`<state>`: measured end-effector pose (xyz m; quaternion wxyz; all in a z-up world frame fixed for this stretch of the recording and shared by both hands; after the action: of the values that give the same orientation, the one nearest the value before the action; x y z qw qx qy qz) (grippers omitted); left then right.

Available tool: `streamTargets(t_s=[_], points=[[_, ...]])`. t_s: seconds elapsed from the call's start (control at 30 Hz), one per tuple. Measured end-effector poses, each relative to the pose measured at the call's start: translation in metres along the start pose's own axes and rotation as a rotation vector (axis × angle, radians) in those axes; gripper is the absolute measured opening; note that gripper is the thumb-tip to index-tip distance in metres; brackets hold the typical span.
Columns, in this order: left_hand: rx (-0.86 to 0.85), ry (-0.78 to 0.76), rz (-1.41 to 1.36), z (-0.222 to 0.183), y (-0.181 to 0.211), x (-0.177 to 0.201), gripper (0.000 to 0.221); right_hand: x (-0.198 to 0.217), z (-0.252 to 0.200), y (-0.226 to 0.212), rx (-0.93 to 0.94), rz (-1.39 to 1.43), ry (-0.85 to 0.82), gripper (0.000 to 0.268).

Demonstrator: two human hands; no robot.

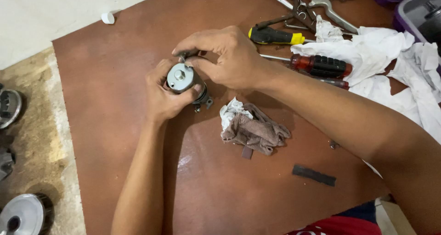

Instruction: Disassembling and reassembling a small electric starter motor on a workshop workbench.

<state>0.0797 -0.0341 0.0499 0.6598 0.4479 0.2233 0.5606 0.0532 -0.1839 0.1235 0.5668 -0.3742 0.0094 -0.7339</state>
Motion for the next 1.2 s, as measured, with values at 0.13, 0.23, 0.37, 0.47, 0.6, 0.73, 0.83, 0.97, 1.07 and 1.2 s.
streamTargets(t_s=[0.13,0.23,0.37,0.47,0.6,0.73,0.83,0.97,1.07,1.2], points=[[0.112,0.036,-0.123,-0.007,-0.021,0.007,0.041,-0.003,0.002,0.001,-0.037,-0.028,-0.014,0.025],[0.199,0.059,-0.123,-0.01,-0.039,0.013,0.035,-0.006,0.004,0.002,-0.017,-0.071,-0.016,0.027],[0.174,0.072,-0.199,-0.01,-0.035,0.015,0.038,-0.019,0.007,0.002,0.045,-0.122,-0.062,0.032],[0.169,0.078,-0.183,-0.011,-0.04,0.019,0.035,-0.028,0.007,0.006,0.065,-0.123,-0.074,0.033],[0.179,0.084,-0.179,-0.011,-0.041,0.02,0.035,-0.03,0.007,0.004,0.055,-0.153,-0.111,0.023],[0.167,0.082,-0.171,-0.013,-0.045,0.023,0.033,-0.034,0.008,0.006,0.054,-0.154,-0.12,0.026],[0.18,0.097,-0.169,-0.012,-0.047,0.025,0.035,-0.036,0.01,0.005,0.052,-0.21,-0.122,0.024],[0.194,0.109,-0.219,-0.015,-0.057,0.03,0.036,-0.049,0.013,0.017,0.013,-0.169,-0.203,0.029],[0.217,0.127,-0.223,-0.015,-0.059,0.033,0.036,-0.057,0.017,0.026,-0.057,-0.083,-0.273,0.034],[0.216,0.117,-0.184,-0.019,-0.072,0.04,0.03,-0.059,0.019,0.033,-0.145,0.064,-0.295,0.05]])
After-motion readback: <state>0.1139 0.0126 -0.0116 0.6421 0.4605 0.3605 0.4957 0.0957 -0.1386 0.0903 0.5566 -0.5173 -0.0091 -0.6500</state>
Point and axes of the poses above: each hand's wrist, its own z-axis towards the middle knuckle, its own x-axis out of the back of the hand, y = z × x, the point moved 10 cm from there along z, towards the middle knuckle, and after that the axes turned 13 degrees about -z, right-handed, at the moved point
